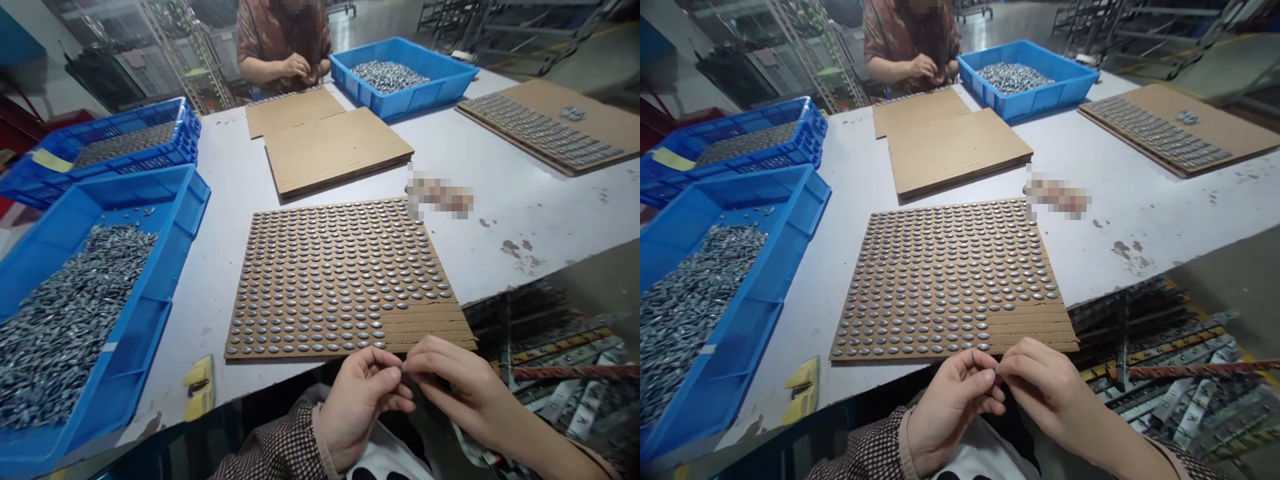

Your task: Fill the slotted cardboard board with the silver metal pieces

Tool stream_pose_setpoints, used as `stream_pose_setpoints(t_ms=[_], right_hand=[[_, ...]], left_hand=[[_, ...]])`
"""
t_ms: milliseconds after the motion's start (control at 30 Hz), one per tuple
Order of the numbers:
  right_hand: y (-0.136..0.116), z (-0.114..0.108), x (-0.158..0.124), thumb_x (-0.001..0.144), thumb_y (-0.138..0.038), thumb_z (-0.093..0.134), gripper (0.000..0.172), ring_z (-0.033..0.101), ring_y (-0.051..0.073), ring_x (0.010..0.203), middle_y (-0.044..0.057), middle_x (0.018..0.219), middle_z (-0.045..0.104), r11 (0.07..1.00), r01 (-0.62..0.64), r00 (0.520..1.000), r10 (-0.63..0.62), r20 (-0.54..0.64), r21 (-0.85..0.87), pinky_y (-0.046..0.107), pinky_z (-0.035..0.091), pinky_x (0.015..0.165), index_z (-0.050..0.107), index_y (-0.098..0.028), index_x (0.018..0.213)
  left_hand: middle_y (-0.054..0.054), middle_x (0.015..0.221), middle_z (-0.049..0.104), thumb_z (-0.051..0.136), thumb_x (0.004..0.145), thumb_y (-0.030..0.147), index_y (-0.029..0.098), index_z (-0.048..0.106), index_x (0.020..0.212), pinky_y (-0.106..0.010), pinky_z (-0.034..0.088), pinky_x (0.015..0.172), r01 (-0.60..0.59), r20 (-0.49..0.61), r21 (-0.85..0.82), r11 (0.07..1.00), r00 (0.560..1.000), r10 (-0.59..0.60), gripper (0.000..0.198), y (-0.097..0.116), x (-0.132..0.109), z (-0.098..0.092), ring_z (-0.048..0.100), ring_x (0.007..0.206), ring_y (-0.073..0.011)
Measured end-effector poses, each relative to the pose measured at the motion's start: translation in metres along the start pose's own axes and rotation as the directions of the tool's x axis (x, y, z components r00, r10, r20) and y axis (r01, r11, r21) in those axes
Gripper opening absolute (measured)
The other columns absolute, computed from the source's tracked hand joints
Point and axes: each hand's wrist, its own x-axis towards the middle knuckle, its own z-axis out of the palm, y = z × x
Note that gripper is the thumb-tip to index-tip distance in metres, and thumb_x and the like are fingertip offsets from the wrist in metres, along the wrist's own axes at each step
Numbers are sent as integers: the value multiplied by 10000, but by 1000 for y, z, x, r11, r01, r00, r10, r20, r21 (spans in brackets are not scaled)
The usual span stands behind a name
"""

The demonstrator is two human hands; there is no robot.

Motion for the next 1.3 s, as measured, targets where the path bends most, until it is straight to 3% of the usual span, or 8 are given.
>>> stream_pose_setpoints(t_ms=[200,333,400,533,767,1300], right_hand=[[7,-13,-4,948,-166,461,169,628,157,822,43,878,650,999,-42,999,42,-2,-14,249,514,694,615,-234,960],[43,-25,0,929,-159,494,182,631,178,891,68,970,660,969,-18,971,-43,-236,-247,281,530,756,624,-223,1041],[62,-28,5,930,-154,490,198,625,185,893,75,981,662,925,-4,955,-109,-274,-380,311,527,777,629,-220,1055],[79,-29,14,935,-116,454,247,601,199,906,92,1000,660,822,69,960,-208,-185,-566,348,515,798,621,-189,1101],[77,-31,16,932,-99,423,264,580,235,937,123,1002,654,645,134,966,-255,-46,-753,353,514,766,637,-137,1083],[73,-29,13,936,-108,401,296,560,288,954,185,1028,624,564,183,958,-287,17,-806,379,520,730,605,-54,1144]], left_hand=[[-31,739,607,753,717,262,120,570,886,-272,514,625,-82,-11,94,992,996,83,287,0,9,10,603,650,-128],[-65,908,632,729,732,241,131,568,960,-300,517,728,-38,-36,33,999,999,39,299,2,7,18,642,747,-149],[-75,907,636,706,744,226,123,574,953,-298,509,746,-14,-40,18,1000,999,15,267,1,5,19,643,763,-152],[-75,899,637,682,747,201,115,576,932,-294,503,740,23,-33,10,1000,999,-22,230,-3,5,18,635,752,-144],[-73,892,638,656,759,180,112,577,936,-296,499,747,24,-35,4,1000,999,-24,206,-4,7,19,630,760,-143],[-100,937,656,577,824,163,114,568,938,-317,474,810,-30,-17,-52,998,999,29,124,10,3,22,640,791,-148]])
